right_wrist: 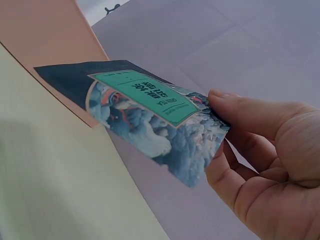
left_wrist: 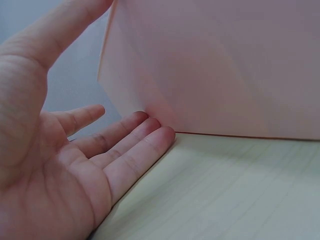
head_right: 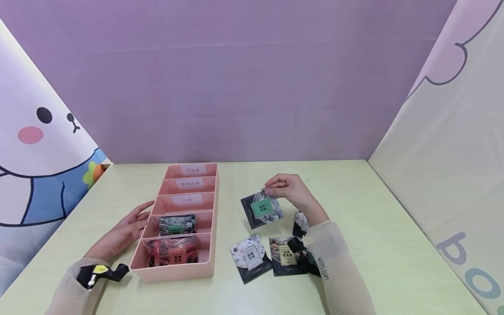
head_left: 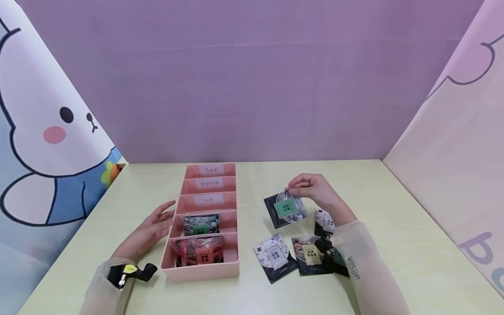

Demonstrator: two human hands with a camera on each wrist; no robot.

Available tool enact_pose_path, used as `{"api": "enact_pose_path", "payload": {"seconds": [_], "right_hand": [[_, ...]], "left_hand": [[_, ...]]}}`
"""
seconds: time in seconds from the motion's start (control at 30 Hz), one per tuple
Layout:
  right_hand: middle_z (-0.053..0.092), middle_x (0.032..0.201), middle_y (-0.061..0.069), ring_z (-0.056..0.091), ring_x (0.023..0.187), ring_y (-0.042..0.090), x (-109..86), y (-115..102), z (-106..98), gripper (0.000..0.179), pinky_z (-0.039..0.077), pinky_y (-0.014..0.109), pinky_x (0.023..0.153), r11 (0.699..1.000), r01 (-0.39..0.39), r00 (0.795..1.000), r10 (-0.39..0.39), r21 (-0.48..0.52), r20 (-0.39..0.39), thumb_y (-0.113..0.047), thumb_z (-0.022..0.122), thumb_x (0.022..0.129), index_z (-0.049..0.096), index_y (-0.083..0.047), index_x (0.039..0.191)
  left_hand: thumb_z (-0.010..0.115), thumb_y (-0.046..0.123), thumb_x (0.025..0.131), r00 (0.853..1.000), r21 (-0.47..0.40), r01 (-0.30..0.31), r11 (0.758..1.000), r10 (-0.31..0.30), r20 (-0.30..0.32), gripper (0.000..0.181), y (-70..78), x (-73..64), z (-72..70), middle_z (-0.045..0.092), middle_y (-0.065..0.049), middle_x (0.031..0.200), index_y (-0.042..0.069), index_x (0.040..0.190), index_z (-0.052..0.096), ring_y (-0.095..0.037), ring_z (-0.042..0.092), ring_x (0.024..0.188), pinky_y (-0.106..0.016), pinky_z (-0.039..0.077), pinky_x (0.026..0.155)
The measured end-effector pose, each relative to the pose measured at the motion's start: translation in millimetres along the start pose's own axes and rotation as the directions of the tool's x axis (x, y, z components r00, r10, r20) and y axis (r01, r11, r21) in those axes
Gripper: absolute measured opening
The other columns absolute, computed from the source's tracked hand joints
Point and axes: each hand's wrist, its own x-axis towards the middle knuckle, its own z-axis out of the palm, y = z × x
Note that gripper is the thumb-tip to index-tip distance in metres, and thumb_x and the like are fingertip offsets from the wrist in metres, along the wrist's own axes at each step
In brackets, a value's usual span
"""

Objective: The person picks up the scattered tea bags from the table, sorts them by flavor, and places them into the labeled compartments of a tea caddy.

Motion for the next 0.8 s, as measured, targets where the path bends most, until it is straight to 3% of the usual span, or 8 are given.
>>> {"api": "enact_pose_path", "payload": {"seconds": [0.13,0.37,0.63,0.8], "right_hand": [[0.075,0.091,-0.003,0.07,0.085,0.012,2.3,-2.8,0.4,0.013,0.055,0.026,0.079,1.0,0.019,1.0,-0.019,0.003,0.007,0.006,0.067,0.09,0.067,0.007,0.103],[0.075,0.091,-0.003,0.07,0.087,0.012,10.3,-11.5,3.2,0.017,0.055,0.026,0.083,0.999,0.031,0.999,-0.031,-0.009,0.018,0.004,0.067,0.091,0.065,0.011,0.106],[0.075,0.095,0.006,0.07,0.088,0.016,20.6,-25.1,10.2,0.018,0.055,0.03,0.084,0.998,0.029,0.998,-0.025,-0.058,0.057,0.003,0.069,0.09,0.065,0.01,0.105],[0.075,0.097,0.009,0.07,0.089,0.018,29.1,-33.6,14.6,0.018,0.055,0.031,0.084,0.996,0.026,0.996,-0.018,-0.09,0.087,0.003,0.069,0.089,0.066,0.01,0.106]], "left_hand": [[0.051,0.027,0.105,1.0,0.01,0.001,1.0,-0.001,-0.003,0.073,0.0,-0.4,0.0,0.019,-0.022,0.16,0.017,0.161,0.006,-0.023,0.041,0.134,-0.024,0.046,0.099],[0.051,0.023,0.104,1.0,-0.012,-0.03,0.999,0.03,0.009,0.071,-1.3,1.8,1.2,0.02,-0.027,0.158,0.014,0.16,0.008,-0.006,0.051,0.121,-0.022,0.047,0.096],[0.052,0.027,0.104,1.0,0.036,-0.004,0.999,0.004,-0.008,0.072,-1.6,1.1,1.7,0.022,-0.023,0.159,0.017,0.161,0.008,-0.031,0.038,0.138,-0.032,0.044,0.104],[0.052,0.027,0.104,1.0,0.033,-0.014,0.999,0.014,-0.006,0.072,-1.2,1.3,2.1,0.022,-0.024,0.159,0.016,0.16,0.008,-0.034,0.036,0.139,-0.03,0.045,0.102]]}}
